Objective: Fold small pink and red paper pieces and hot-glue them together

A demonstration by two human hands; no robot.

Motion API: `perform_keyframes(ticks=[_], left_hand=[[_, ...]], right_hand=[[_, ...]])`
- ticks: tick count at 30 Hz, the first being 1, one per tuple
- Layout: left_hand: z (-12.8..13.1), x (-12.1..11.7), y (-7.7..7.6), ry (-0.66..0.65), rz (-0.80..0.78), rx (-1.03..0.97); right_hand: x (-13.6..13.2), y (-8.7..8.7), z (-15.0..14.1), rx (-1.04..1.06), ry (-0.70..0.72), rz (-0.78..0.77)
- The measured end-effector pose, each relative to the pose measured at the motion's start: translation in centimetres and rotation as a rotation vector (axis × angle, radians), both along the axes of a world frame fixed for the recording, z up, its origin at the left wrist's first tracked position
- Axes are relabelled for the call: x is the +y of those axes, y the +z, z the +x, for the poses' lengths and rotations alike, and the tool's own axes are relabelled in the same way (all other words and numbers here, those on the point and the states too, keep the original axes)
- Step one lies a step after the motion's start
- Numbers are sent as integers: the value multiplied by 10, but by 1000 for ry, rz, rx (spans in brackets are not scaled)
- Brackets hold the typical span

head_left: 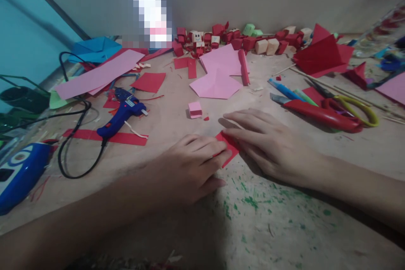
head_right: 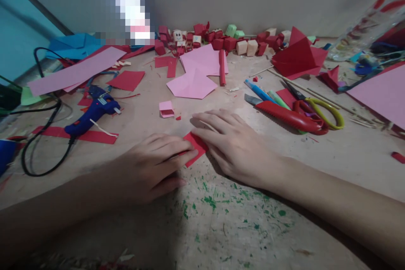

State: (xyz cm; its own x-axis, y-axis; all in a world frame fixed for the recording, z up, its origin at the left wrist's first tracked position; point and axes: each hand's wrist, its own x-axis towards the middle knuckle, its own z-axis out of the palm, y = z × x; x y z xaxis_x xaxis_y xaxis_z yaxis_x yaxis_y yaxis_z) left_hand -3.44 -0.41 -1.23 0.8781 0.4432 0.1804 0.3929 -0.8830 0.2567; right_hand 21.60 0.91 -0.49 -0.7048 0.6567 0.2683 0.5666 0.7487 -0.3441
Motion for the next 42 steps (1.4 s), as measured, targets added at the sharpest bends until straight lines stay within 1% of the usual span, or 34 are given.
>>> perform_keyframes(ticks=[6,11,15,19,23,25,28,29,31,34,37,40,42], left_hand=[[1,1,4,2,-5,26],[1,0,2,4,1,21],[-1,0,4,0,7,12],[-4,3,7,-15,20,-34],[-8,5,6,1,21,-110],[-9,5,5,77,14,-154],[-6,6,4,307,17,-189],[-4,6,4,378,1,-169],[2,6,6,460,-70,-91],[12,4,13,488,-207,-17],[21,-1,22,482,-343,-48],[28,-5,29,507,-472,-132],[32,-5,30,524,-567,-201]], right_hand=[[0,-2,-2,-28,-2,37],[0,-1,-1,15,4,26],[-2,1,3,50,28,24],[-2,-1,4,80,80,-5],[-1,-2,4,108,80,-19],[-1,0,3,129,62,-42],[-1,2,2,148,-12,-81],[-1,2,1,141,-34,-90],[-1,1,2,115,-50,-97],[-2,-2,3,85,-35,-85],[-3,-2,4,91,-14,-93],[-6,2,5,165,-6,-153],[-7,5,5,226,-5,-203]])
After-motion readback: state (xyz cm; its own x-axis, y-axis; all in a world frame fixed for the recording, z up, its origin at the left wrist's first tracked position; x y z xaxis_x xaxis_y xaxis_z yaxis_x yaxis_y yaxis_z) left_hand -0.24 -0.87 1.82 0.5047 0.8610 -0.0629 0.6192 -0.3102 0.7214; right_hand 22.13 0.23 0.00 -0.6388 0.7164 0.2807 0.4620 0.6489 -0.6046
